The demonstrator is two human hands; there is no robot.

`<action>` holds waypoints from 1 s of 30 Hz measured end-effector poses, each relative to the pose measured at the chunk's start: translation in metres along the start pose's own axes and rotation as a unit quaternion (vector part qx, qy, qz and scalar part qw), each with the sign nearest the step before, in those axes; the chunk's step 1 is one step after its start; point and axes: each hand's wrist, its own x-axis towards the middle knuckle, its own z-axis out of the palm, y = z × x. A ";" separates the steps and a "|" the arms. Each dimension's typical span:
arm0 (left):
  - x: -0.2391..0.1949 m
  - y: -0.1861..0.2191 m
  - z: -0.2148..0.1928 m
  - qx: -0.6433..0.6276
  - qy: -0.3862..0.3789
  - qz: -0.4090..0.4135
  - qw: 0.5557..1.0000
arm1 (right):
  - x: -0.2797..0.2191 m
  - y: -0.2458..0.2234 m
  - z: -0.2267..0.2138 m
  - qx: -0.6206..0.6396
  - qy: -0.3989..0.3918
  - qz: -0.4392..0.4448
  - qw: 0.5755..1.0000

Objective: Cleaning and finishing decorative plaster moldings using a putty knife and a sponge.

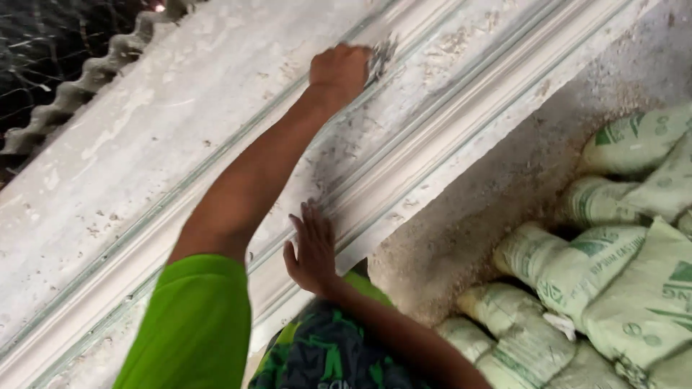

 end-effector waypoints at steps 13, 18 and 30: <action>-0.234 -0.064 -0.085 0.033 -0.256 -0.156 0.953 | 0.097 0.249 -0.240 0.681 0.190 0.194 0.681; -0.327 -0.123 -0.026 0.182 -0.032 -0.104 0.977 | 0.150 0.282 -0.293 0.134 0.150 0.086 0.976; 0.136 0.098 -0.023 0.091 -0.082 -0.101 0.987 | 0.306 0.431 -0.402 0.063 0.115 0.017 0.991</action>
